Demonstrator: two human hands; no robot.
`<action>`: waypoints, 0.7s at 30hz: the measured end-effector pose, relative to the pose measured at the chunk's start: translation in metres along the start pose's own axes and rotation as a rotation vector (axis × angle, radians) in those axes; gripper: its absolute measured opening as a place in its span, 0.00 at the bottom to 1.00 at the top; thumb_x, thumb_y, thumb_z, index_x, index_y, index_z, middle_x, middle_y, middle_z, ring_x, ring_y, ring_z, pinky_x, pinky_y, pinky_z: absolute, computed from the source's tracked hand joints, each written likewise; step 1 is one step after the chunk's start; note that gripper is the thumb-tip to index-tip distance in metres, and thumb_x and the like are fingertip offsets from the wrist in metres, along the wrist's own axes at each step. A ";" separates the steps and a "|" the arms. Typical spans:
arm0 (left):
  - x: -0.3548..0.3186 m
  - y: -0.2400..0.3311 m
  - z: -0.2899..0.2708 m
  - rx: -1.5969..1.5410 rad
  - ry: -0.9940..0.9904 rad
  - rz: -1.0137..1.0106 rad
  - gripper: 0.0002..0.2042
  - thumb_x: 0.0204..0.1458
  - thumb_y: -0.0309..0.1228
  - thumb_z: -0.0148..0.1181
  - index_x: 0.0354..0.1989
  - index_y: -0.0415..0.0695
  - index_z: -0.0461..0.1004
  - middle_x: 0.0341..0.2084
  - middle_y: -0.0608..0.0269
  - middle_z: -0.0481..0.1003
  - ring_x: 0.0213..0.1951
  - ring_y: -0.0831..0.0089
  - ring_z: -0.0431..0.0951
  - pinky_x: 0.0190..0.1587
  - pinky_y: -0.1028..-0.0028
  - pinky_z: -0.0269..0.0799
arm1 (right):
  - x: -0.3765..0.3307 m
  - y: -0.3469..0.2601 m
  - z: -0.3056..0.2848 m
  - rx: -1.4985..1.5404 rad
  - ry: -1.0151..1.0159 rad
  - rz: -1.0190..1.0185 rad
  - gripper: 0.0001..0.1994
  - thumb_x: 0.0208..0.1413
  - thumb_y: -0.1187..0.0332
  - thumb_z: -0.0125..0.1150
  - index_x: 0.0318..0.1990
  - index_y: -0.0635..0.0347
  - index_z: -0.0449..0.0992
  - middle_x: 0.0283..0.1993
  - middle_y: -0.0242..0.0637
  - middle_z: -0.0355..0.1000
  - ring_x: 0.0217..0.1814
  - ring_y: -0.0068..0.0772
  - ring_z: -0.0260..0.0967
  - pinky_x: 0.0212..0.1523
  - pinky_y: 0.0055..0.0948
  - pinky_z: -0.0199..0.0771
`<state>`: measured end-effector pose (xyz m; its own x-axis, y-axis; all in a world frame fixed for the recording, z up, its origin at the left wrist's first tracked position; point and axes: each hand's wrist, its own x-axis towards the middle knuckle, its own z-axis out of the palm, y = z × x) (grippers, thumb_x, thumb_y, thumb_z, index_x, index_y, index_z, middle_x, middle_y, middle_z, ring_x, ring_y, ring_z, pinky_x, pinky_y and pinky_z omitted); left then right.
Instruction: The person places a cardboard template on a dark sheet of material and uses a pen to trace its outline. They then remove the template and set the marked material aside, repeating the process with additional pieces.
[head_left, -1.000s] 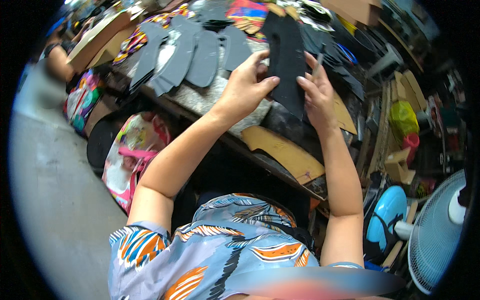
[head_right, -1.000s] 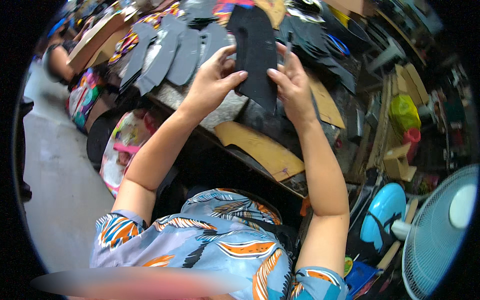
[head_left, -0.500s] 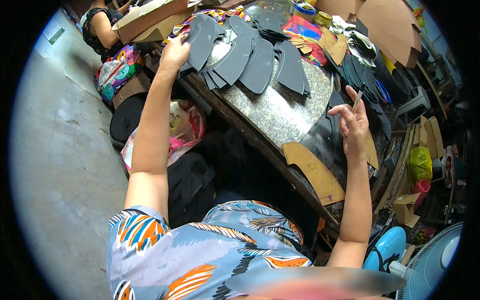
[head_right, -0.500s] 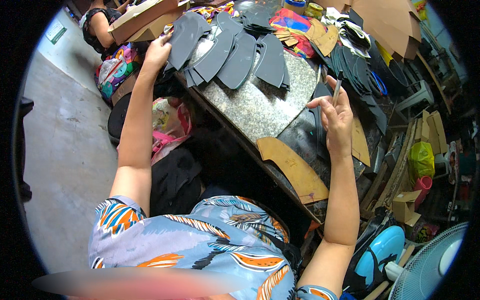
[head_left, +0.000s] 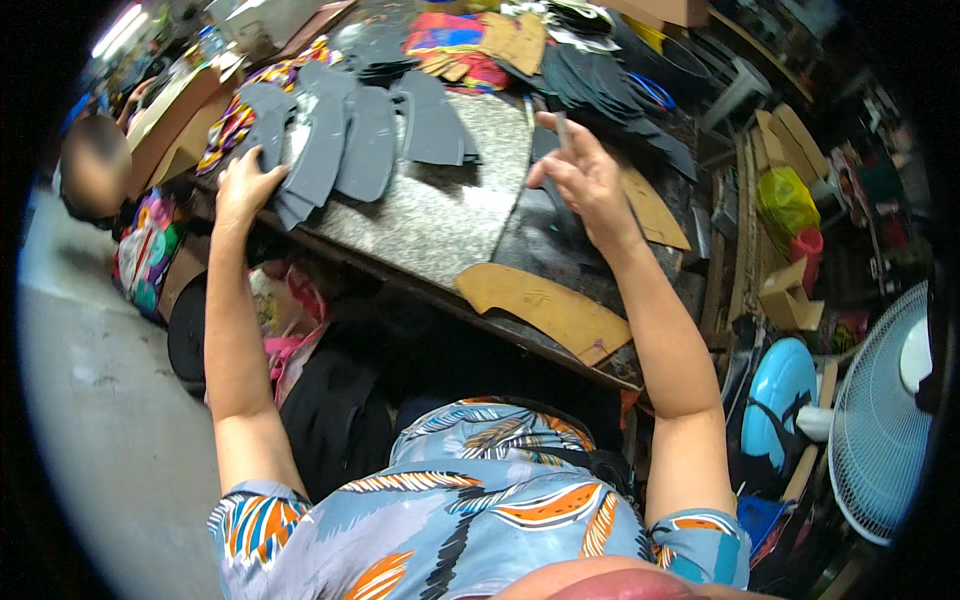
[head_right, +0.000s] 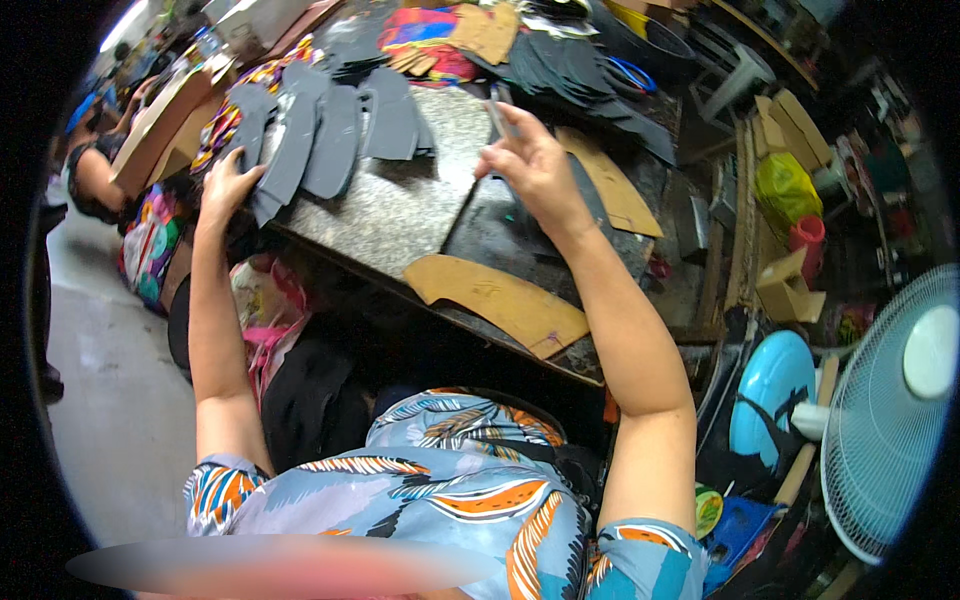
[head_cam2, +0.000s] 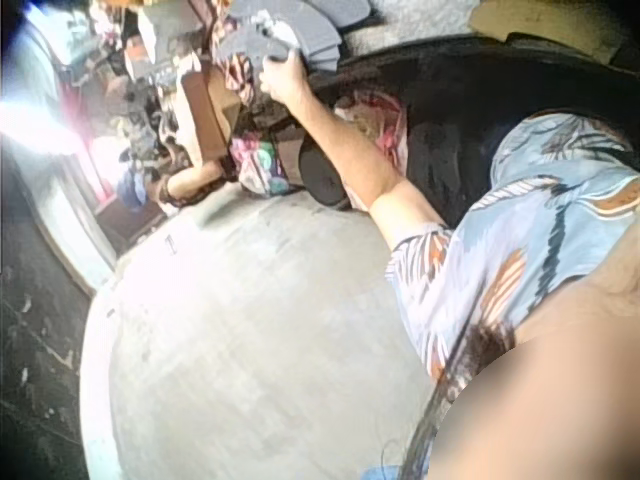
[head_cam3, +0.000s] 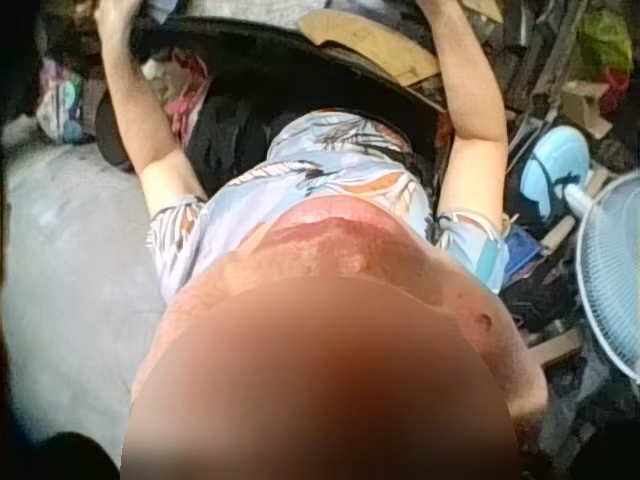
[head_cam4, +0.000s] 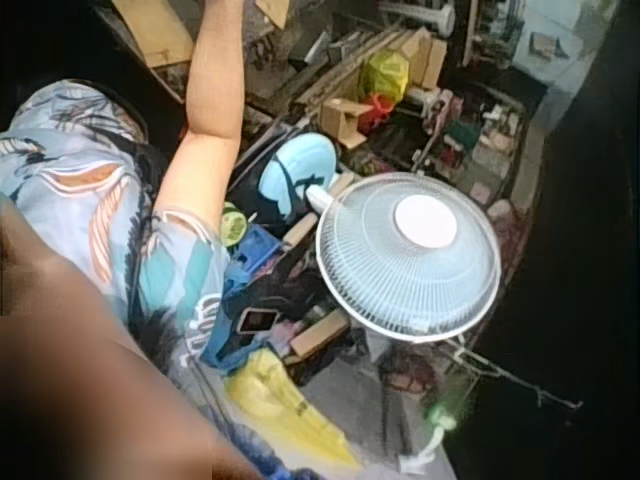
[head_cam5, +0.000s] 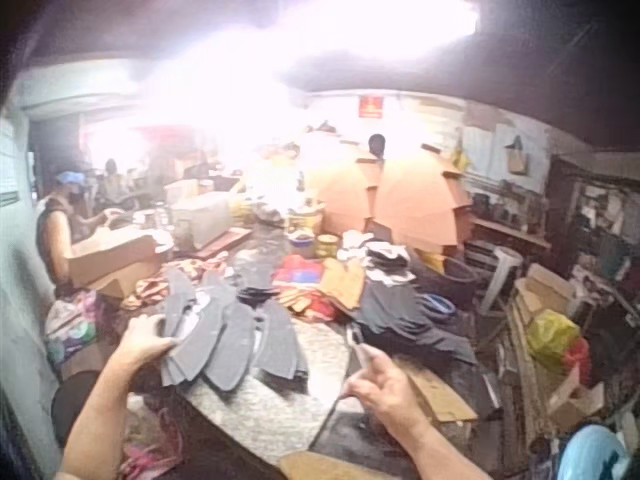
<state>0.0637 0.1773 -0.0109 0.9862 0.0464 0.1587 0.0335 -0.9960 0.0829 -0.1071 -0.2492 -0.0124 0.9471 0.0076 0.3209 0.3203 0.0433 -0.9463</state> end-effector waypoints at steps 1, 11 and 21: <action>0.001 -0.001 -0.003 -0.016 -0.034 0.014 0.41 0.44 0.60 0.62 0.65 0.49 0.67 0.60 0.45 0.69 0.61 0.46 0.68 0.62 0.55 0.65 | -0.001 -0.001 0.000 0.004 -0.010 -0.005 0.28 0.58 0.66 0.59 0.66 0.60 0.63 0.32 0.35 0.76 0.18 0.07 0.51 0.19 0.10 0.50; -0.063 0.132 -0.051 -0.270 0.758 0.652 0.21 0.52 0.40 0.65 0.53 0.47 0.76 0.53 0.54 0.74 0.56 0.54 0.71 0.59 0.58 0.66 | -0.002 0.000 0.002 0.003 0.001 -0.054 0.22 0.61 0.71 0.58 0.62 0.63 0.67 0.32 0.31 0.73 0.38 0.19 0.72 0.42 0.19 0.68; -0.138 0.259 -0.017 -0.740 0.489 1.196 0.05 0.48 0.25 0.66 0.33 0.41 0.78 0.31 0.60 0.76 0.37 0.60 0.75 0.42 0.66 0.74 | 0.006 -0.006 -0.019 -0.394 0.456 -0.277 0.09 0.60 0.75 0.57 0.44 0.62 0.81 0.32 0.26 0.73 0.32 0.14 0.68 0.35 0.18 0.70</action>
<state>-0.0663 -0.0857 0.0055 0.2140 -0.5806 0.7856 -0.9721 -0.2052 0.1132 -0.1032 -0.2684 -0.0056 0.7147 -0.3785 0.5882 0.4552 -0.3868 -0.8020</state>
